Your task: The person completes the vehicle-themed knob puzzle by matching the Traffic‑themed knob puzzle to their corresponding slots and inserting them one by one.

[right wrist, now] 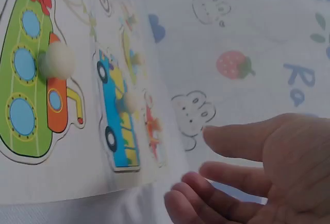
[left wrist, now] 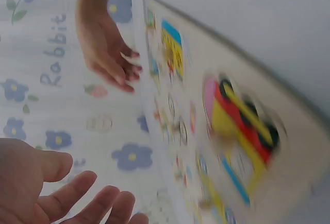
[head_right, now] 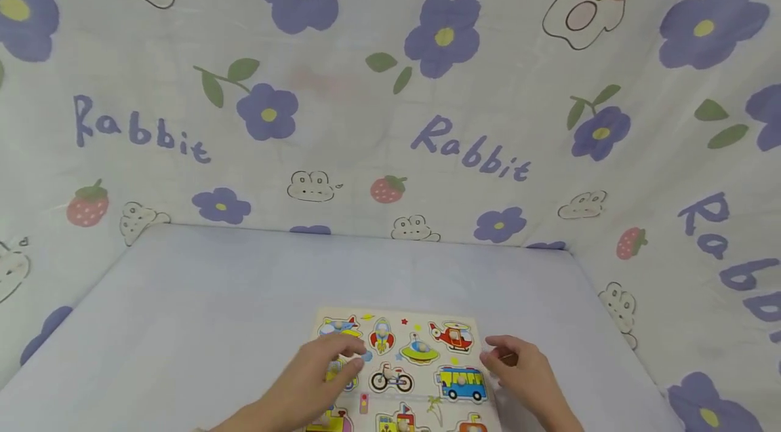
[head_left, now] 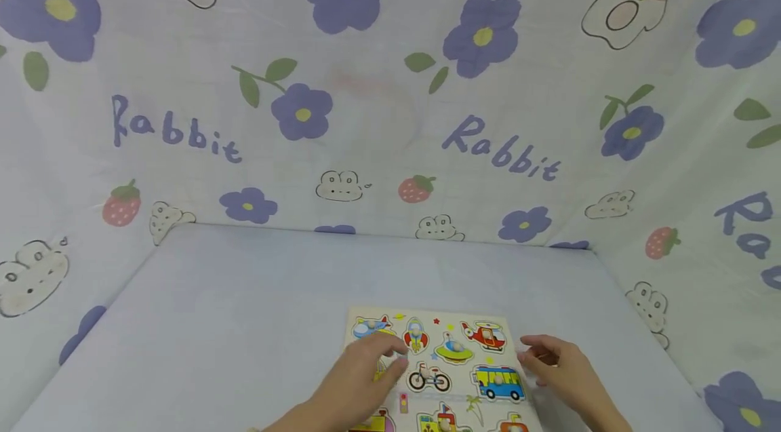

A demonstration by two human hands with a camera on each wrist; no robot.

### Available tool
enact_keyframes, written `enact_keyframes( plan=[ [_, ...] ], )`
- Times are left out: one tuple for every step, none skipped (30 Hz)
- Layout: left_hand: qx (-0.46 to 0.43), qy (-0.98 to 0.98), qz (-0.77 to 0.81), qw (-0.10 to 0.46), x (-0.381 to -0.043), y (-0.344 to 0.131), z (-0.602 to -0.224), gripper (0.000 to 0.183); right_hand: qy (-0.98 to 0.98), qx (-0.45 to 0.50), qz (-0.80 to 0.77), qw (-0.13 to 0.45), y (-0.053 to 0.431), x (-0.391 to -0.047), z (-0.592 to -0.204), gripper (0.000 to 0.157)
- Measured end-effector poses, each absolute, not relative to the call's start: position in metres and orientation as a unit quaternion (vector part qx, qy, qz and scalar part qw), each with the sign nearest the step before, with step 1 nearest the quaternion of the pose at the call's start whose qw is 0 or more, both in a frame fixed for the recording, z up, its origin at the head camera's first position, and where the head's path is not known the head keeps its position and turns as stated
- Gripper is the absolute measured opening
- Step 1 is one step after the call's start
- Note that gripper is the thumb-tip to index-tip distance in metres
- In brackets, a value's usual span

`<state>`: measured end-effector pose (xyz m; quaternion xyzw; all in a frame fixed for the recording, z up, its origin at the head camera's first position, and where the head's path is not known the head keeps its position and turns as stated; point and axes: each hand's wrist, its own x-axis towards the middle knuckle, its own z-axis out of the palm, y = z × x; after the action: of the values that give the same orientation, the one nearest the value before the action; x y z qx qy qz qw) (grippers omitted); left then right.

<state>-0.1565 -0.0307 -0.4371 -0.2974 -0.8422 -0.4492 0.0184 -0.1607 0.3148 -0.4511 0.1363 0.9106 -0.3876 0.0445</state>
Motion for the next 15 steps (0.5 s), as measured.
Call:
enact_keyframes(
  plan=[
    [-0.282, -0.854, -0.435, 0.039, -0.158, -0.038, -0.436, 0.016, 0.917, 0.131, -0.375, 0.032, 0.314, -0.158, -0.447, 0.050],
    [-0.265, -0.865, -0.423, 0.054, -0.159, -0.046, -0.434, 0.016, 0.924, 0.122, -0.362, 0.017, 0.313, -0.156, -0.443, 0.052],
    [-0.252, -0.872, -0.413, 0.073, -0.161, -0.053, -0.432, 0.016, 0.930, 0.114, -0.350, 0.002, 0.313, -0.153, -0.438, 0.053],
    [-0.238, -0.879, -0.403, 0.090, -0.163, -0.059, -0.430, 0.017, 0.935, 0.106, -0.338, -0.014, 0.313, -0.151, -0.434, 0.055],
    [-0.227, -0.885, -0.391, 0.111, -0.166, -0.065, -0.428, 0.019, 0.941, 0.095, -0.324, -0.031, 0.312, -0.149, -0.430, 0.057],
    [-0.217, -0.890, -0.380, 0.130, -0.169, -0.071, -0.427, 0.021, 0.944, 0.083, -0.314, -0.050, 0.312, -0.147, -0.427, 0.059],
    [-0.214, -0.891, -0.369, 0.155, -0.172, -0.077, -0.425, 0.023, 0.947, 0.070, -0.306, -0.069, 0.312, -0.145, -0.424, 0.060],
    [-0.212, -0.892, -0.358, 0.178, -0.175, -0.083, -0.424, 0.025, 0.949, 0.060, -0.297, -0.085, 0.311, -0.144, -0.421, 0.061],
    [-0.212, -0.890, -0.348, 0.203, -0.178, -0.088, -0.423, 0.027, 0.951, 0.051, -0.290, -0.099, 0.310, -0.143, -0.419, 0.063],
    [-0.211, -0.889, -0.337, 0.226, -0.181, -0.094, -0.422, 0.031, 0.953, 0.042, -0.279, -0.113, 0.309, -0.142, -0.417, 0.065],
    [-0.208, -0.890, -0.326, 0.243, -0.183, -0.099, -0.422, 0.035, 0.954, 0.036, -0.268, -0.127, 0.308, -0.142, -0.415, 0.068],
    [-0.206, -0.889, -0.316, 0.259, -0.185, -0.104, -0.422, 0.039, 0.956, 0.030, -0.257, -0.140, 0.307, -0.141, -0.414, 0.069],
    [-0.203, -0.890, -0.305, 0.272, -0.187, -0.109, -0.422, 0.042, 0.957, 0.024, -0.244, -0.153, 0.306, -0.141, -0.413, 0.071],
    [-0.198, -0.892, -0.295, 0.281, -0.188, -0.114, -0.423, 0.046, 0.959, 0.020, -0.232, -0.164, 0.305, -0.141, -0.413, 0.073],
    [-0.192, -0.894, -0.285, 0.287, -0.189, -0.118, -0.424, 0.048, 0.959, 0.014, -0.223, -0.176, 0.305, -0.141, -0.413, 0.073]
  ],
)
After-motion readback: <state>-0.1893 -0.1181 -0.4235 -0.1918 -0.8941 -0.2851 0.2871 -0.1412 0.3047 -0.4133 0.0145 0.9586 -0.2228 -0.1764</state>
